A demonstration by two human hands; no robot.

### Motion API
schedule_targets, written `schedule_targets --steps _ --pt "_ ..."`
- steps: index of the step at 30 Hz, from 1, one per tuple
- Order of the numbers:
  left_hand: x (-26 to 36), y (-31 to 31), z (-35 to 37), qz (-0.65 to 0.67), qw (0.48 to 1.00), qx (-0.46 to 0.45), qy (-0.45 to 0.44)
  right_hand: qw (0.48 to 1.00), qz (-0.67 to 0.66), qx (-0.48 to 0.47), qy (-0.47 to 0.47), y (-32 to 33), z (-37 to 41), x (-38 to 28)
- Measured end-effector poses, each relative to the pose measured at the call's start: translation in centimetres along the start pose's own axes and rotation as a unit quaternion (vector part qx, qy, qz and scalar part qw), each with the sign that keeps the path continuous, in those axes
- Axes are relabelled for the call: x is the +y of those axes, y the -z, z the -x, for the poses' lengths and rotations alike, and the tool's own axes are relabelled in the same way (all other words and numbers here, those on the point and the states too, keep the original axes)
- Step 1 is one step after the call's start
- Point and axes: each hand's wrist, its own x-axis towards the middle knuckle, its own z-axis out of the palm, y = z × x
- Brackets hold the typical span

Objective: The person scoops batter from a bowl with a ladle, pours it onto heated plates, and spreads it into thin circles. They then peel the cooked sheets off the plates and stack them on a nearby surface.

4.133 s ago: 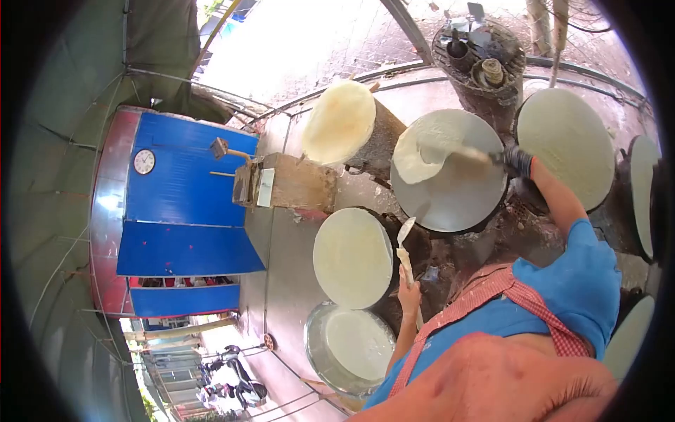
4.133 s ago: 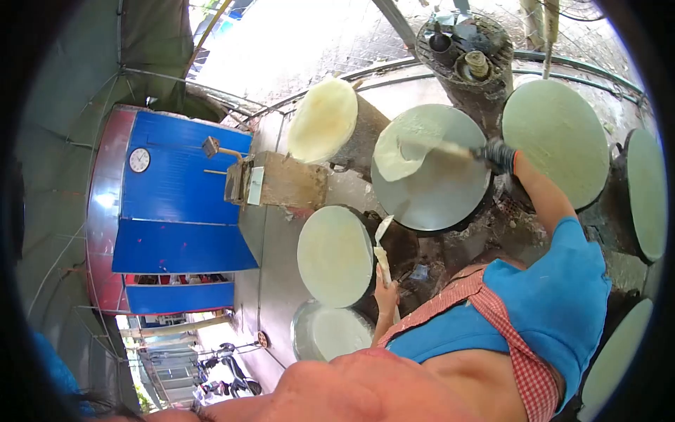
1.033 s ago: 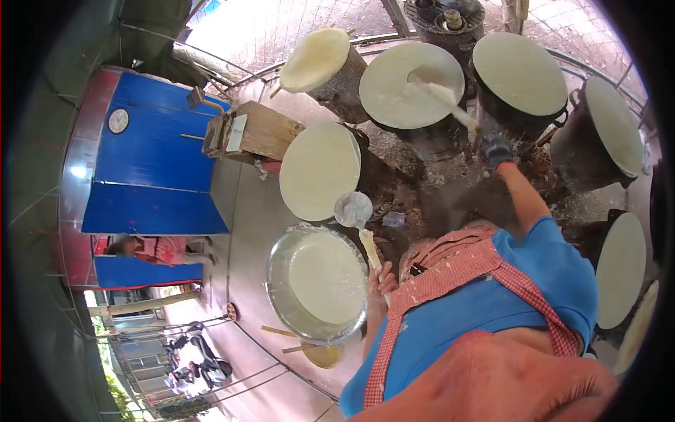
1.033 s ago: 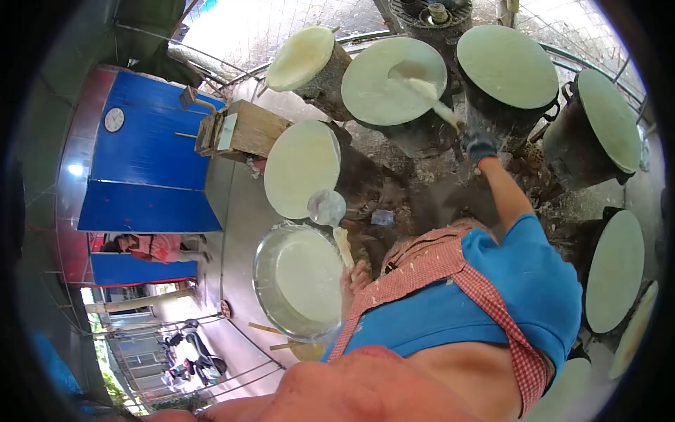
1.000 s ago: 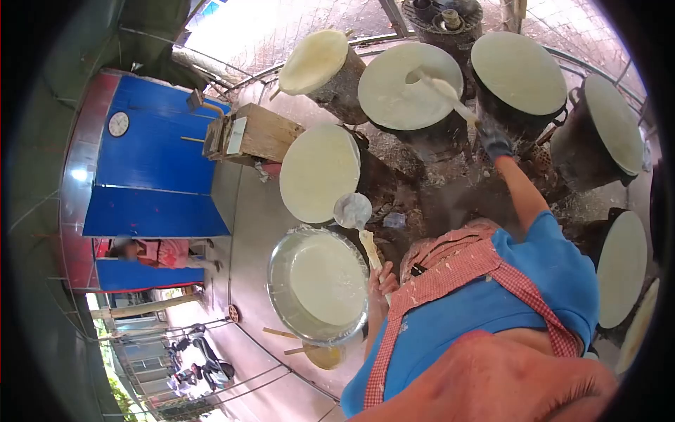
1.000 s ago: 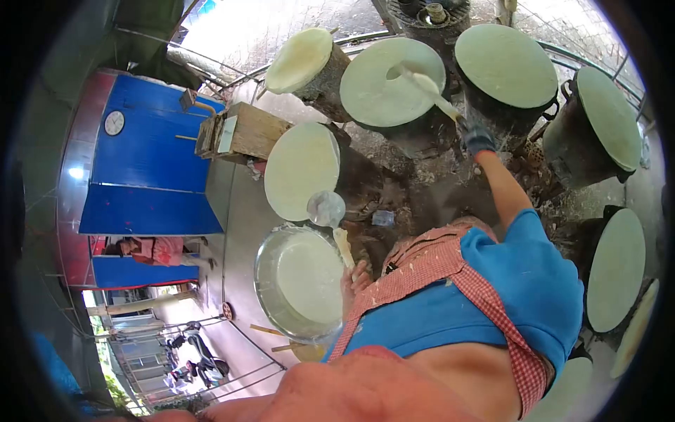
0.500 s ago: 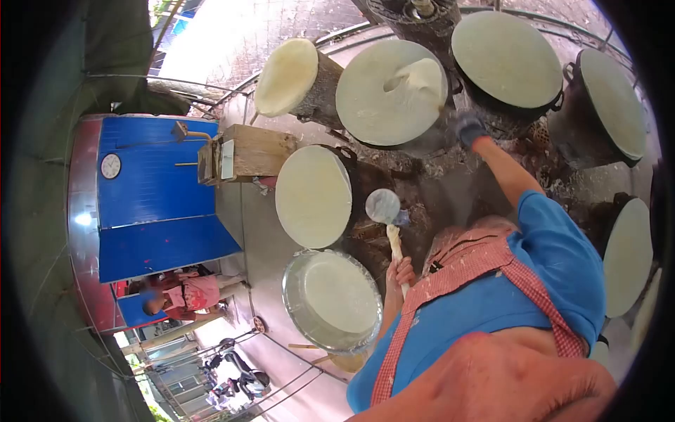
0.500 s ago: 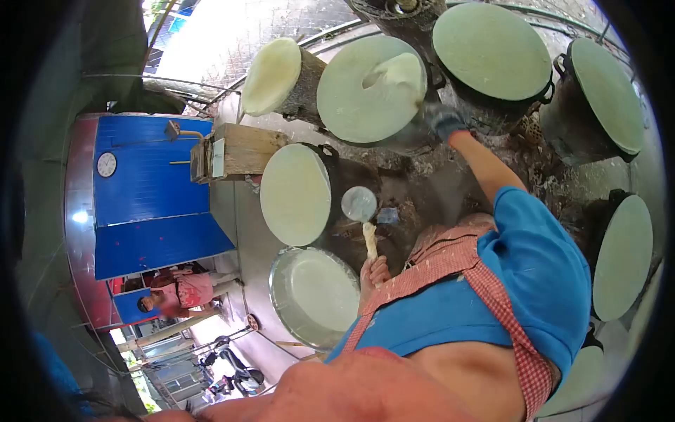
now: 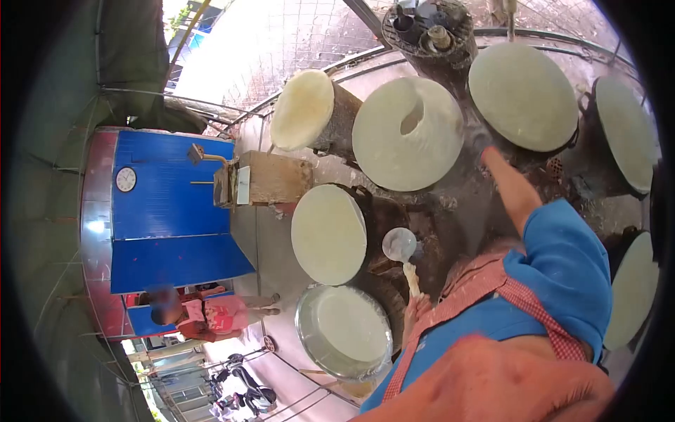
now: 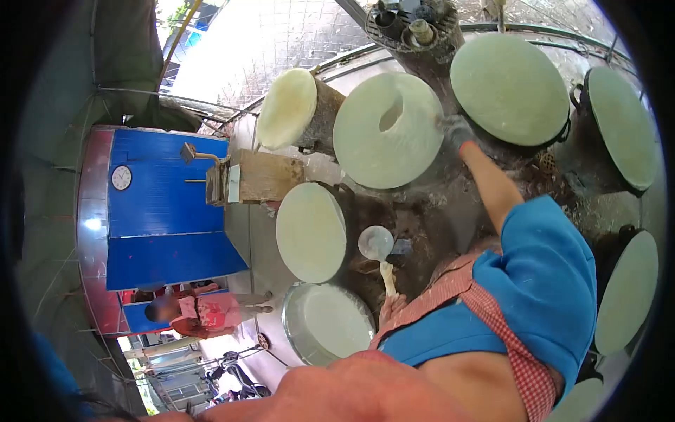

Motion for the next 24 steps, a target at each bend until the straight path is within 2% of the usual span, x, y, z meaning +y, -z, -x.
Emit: schedule_targets --steps 3,4,5,6,7,8,9,11,13,14,15,16,17,18,20,22,23,24 --pt "1.8 -1.0 0.6 0.105 0.985 0.044 0.129 0.975 -0.003 -0.219 0.05 5.0 5.9 -2.8" --pt "2.3 -3.6 1.2 0.116 0.985 0.105 0.079 0.951 -0.019 -0.306 0.032 8.8 5.1 -5.0" --pt "2.9 -3.5 2.0 0.194 0.972 0.096 0.089 0.92 -0.03 -0.391 0.011 12.6 4.3 -7.2" --pt "3.8 -2.9 2.2 0.265 0.957 0.078 0.093 0.899 0.005 -0.396 0.186 8.0 3.6 -0.8" --pt "4.1 -1.7 3.0 0.169 0.981 0.067 0.074 0.863 -0.298 -0.387 -0.128 7.9 3.8 1.1" --pt "4.4 -1.2 3.1 0.167 0.981 0.065 0.078 0.663 -0.544 -0.303 -0.415 8.1 3.8 1.8" --pt "4.7 -0.7 3.7 0.215 0.971 0.06 0.081 0.663 -0.543 -0.297 -0.421 8.1 5.2 2.0" --pt "5.6 -1.0 2.7 0.262 0.96 0.041 0.09 0.722 -0.499 -0.323 -0.354 7.2 8.2 2.1" --pt "6.1 -1.8 2.7 0.373 0.921 0.056 0.097 0.769 -0.446 -0.357 -0.288 5.5 12.3 2.1" --pt "5.9 -2.2 2.8 0.374 0.921 0.057 0.097 0.787 -0.419 -0.375 -0.255 4.1 13.6 2.1" --pt "5.9 -2.5 2.9 0.387 0.916 0.068 0.083 0.785 -0.422 -0.375 -0.253 1.9 13.2 5.1" --pt "6.2 -2.6 2.9 0.395 0.913 0.078 0.068 0.852 -0.327 -0.366 -0.183 3.2 10.8 5.5" --pt "6.1 -1.3 3.0 0.384 0.919 0.055 0.073 0.925 -0.19 -0.316 -0.089 5.8 7.4 4.2" --pt "5.9 0.7 3.0 0.376 0.923 0.014 0.075 0.958 -0.11 -0.259 -0.052 7.4 4.3 2.8" --pt "6.0 1.1 2.6 0.346 0.936 -0.002 0.066 0.976 -0.026 -0.208 -0.052 7.2 -0.1 0.7" --pt "6.4 0.2 1.5 0.352 0.933 0.012 0.074 0.96 0.058 -0.27 -0.04 3.2 -0.6 0.9" --pt "6.5 -0.3 1.0 0.361 0.928 0.028 0.081 0.932 0.144 -0.332 -0.026 1.9 -0.6 0.9" --pt "7.0 -0.9 0.3 0.362 0.928 0.032 0.078 0.931 0.142 -0.336 -0.026 3.2 -0.4 0.2"
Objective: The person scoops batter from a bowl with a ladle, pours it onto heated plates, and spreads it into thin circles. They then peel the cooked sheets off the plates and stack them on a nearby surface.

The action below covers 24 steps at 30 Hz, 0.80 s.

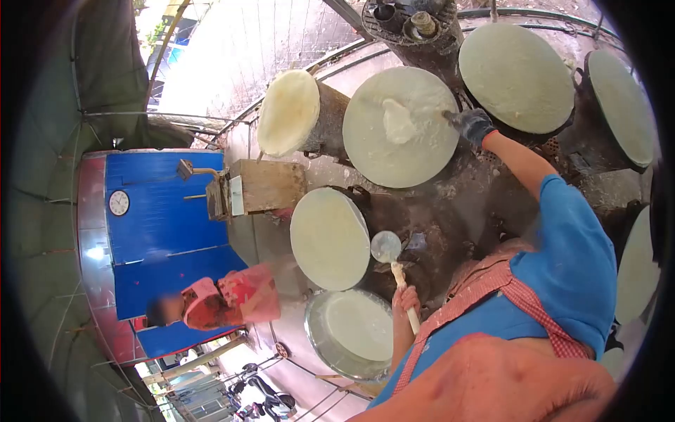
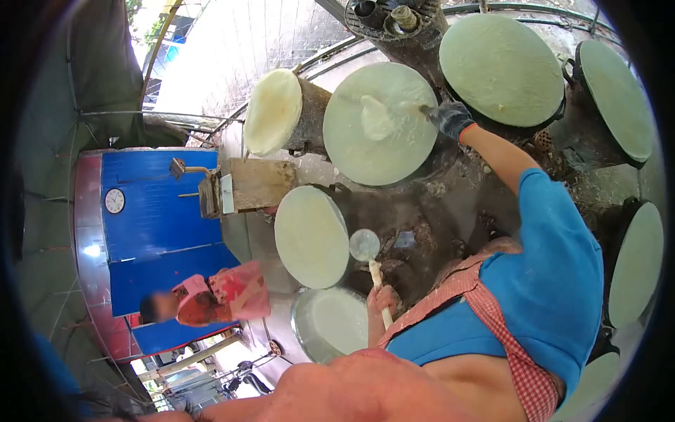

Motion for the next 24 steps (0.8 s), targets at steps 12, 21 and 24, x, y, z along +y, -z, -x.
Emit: schedule_targets --steps 12,21,24 --pt "2.1 -12.8 -14.1 -0.197 0.976 -0.067 -0.068 0.967 0.098 0.036 0.23 4.7 7.8 4.3" --pt "-4.0 -15.7 -23.3 -0.271 0.956 0.033 -0.103 0.954 0.061 0.129 0.265 -4.7 16.0 4.3" --pt "-2.8 -14.0 -15.2 -0.321 0.937 -0.14 -0.002 0.96 -0.007 0.136 0.245 -2.1 20.4 3.1"
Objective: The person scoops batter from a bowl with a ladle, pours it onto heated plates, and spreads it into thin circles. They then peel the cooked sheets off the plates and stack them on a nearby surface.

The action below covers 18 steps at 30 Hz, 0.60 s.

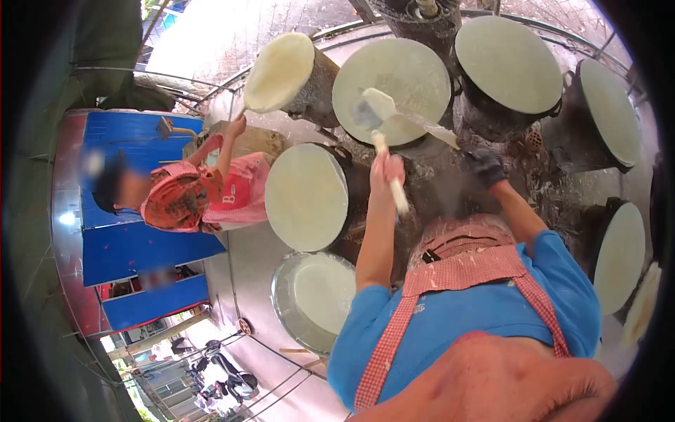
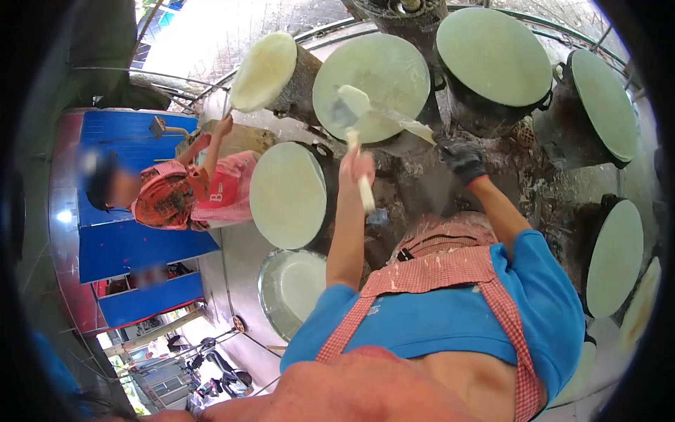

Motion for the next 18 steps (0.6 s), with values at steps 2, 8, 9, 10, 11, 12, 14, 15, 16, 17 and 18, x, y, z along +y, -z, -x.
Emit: schedule_targets --steps 2,8,9,10,11,12,14,15,16,17,18 --pt "-1.6 4.6 4.5 -0.032 0.993 0.107 -0.033 0.999 0.012 -0.016 -0.027 2.9 2.0 -1.7" --pt "-2.0 2.7 8.4 0.226 0.951 0.08 0.195 0.995 -0.016 0.038 -0.089 6.9 5.5 -7.5" --pt "-2.5 2.5 9.3 0.229 0.95 0.056 0.206 0.993 -0.019 0.068 -0.096 7.7 6.5 -7.8" --pt "-2.9 1.9 9.4 0.226 0.948 0.025 0.223 0.991 -0.005 0.077 -0.109 7.8 7.6 -6.9" --pt "-3.5 0.9 10.2 0.211 0.951 0.029 0.223 0.989 0.048 -0.043 -0.133 7.2 9.5 -5.6" --pt "-4.0 0.0 10.9 0.231 0.938 0.013 0.259 0.967 0.098 -0.159 -0.172 6.8 12.1 -4.5" --pt "-5.9 -0.5 12.0 0.158 0.946 -0.053 0.278 0.978 -0.078 0.11 -0.158 5.8 16.6 -2.8" --pt "-6.9 -0.1 12.4 -0.045 0.975 0.014 0.217 0.963 -0.07 0.088 -0.245 8.9 16.8 -4.2" --pt "-8.0 0.8 12.9 -0.04 0.967 -0.047 0.248 0.939 -0.104 0.096 -0.312 10.6 18.1 -4.1" --pt "-9.5 0.7 12.8 -0.037 0.958 -0.054 0.28 0.91 -0.148 0.108 -0.371 11.8 19.9 -3.0" --pt "-11.1 0.6 12.7 -0.035 0.948 -0.06 0.312 0.89 -0.122 0.151 -0.412 13.2 22.2 -1.5"
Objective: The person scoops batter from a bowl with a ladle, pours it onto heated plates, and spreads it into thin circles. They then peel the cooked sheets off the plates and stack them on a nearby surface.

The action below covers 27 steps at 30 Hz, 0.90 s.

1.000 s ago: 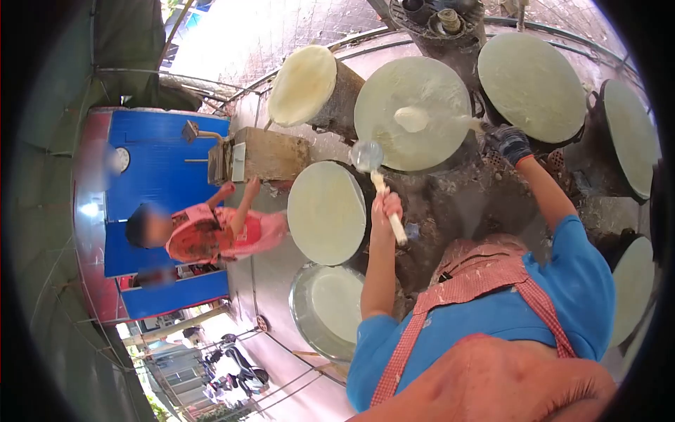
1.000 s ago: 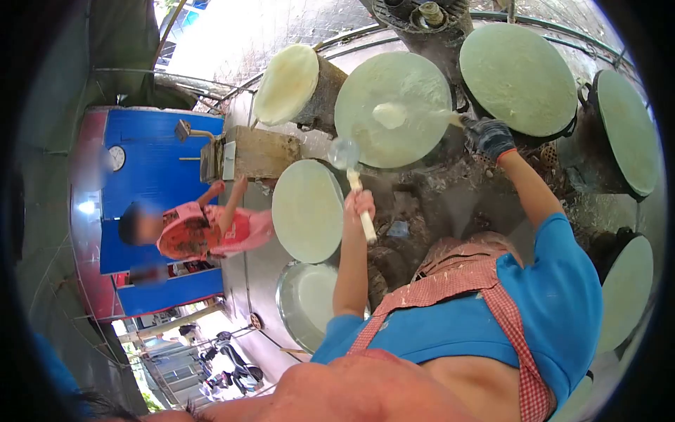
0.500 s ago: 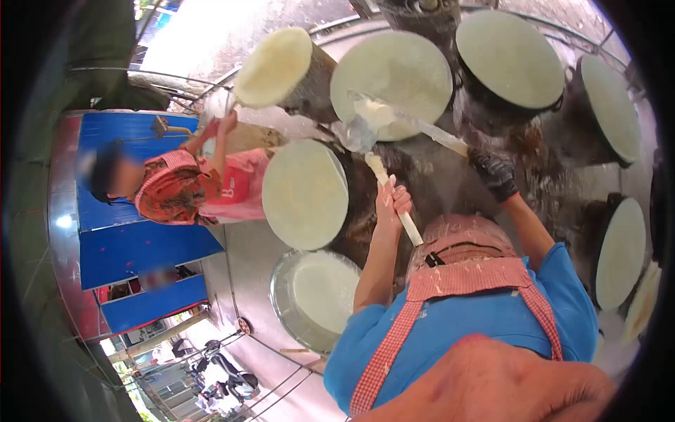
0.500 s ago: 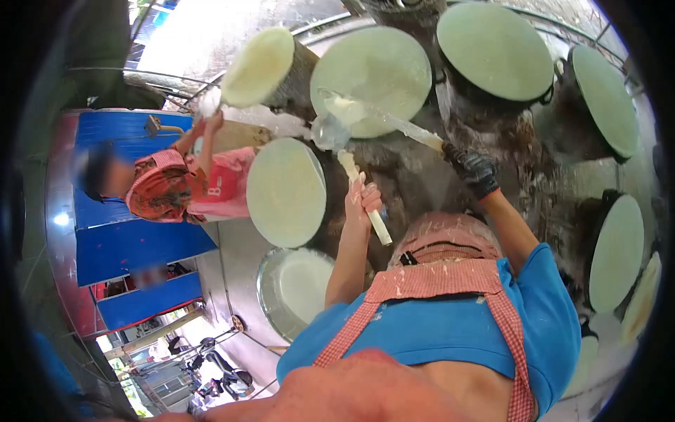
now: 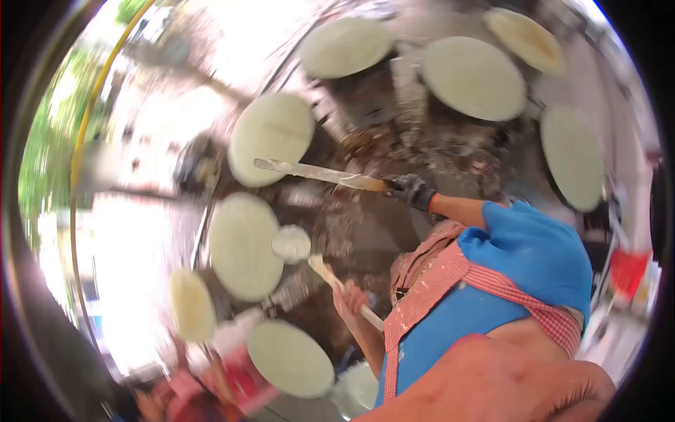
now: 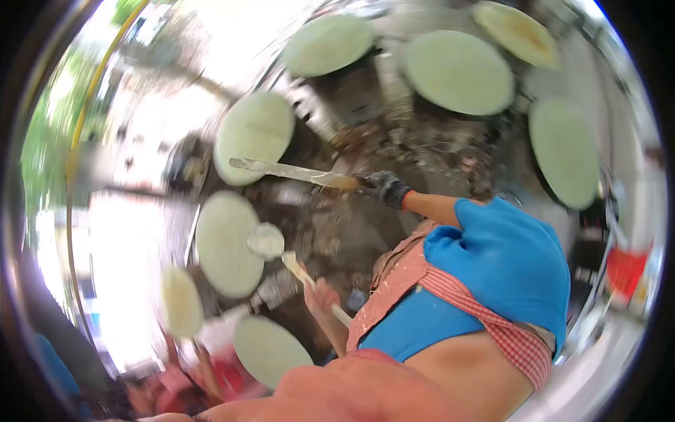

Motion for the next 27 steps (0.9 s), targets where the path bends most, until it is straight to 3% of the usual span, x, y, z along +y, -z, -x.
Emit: schedule_targets --steps 2,4,6,7,8,9,12,13,15,16,20,23,25,27 --pt "-2.9 0.1 -3.2 0.012 0.997 0.039 0.064 0.993 -0.068 -0.002 -0.101 3.8 0.6 4.5" --pt "-4.6 -0.7 -5.9 0.236 0.949 0.091 0.187 0.991 -0.036 0.059 -0.113 7.7 2.4 8.9" --pt "-7.4 -1.4 -8.6 0.262 0.918 0.16 0.252 0.985 -0.01 0.1 -0.139 12.2 6.5 12.6" --pt "-8.5 -0.1 -10.1 0.244 0.91 0.169 0.291 0.959 0.068 0.035 -0.272 16.6 8.1 11.0" --pt "-9.3 1.0 -11.5 0.226 0.901 0.177 0.324 0.925 0.204 0.256 -0.191 13.8 12.4 20.9" --pt "-10.2 1.4 -12.4 0.248 0.889 0.171 0.346 0.913 0.312 0.184 -0.189 16.0 15.3 21.0" --pt "-12.5 -0.2 -14.8 0.259 0.89 0.173 0.332 0.898 0.109 0.334 -0.265 18.5 19.2 21.8" --pt "-13.0 -0.5 -15.9 0.233 0.886 0.163 0.365 0.892 0.066 0.367 -0.258 17.2 20.9 26.3" --pt "-13.6 -1.1 -18.0 0.197 0.876 0.159 0.411 0.886 0.018 0.356 -0.295 16.9 21.4 28.0" --pt "-13.3 -1.4 -18.9 0.186 0.87 0.166 0.425 0.886 0.014 0.314 -0.34 17.6 20.6 24.3" --pt "-11.8 -3.4 -20.0 0.163 0.881 0.166 0.413 0.899 -0.121 0.336 -0.255 12.5 16.4 26.5" --pt "-9.9 -3.4 -19.2 0.146 0.892 0.165 0.396 0.892 -0.198 0.255 -0.317 11.3 11.8 27.3" --pt "-8.3 -3.7 -18.1 0.128 0.903 0.181 0.368 0.96 0.1 0.174 -0.195 14.5 5.9 19.9" --pt "-6.5 -2.5 -17.2 0.125 0.901 0.206 0.361 0.924 0.264 0.274 -0.038 14.3 1.3 19.8"
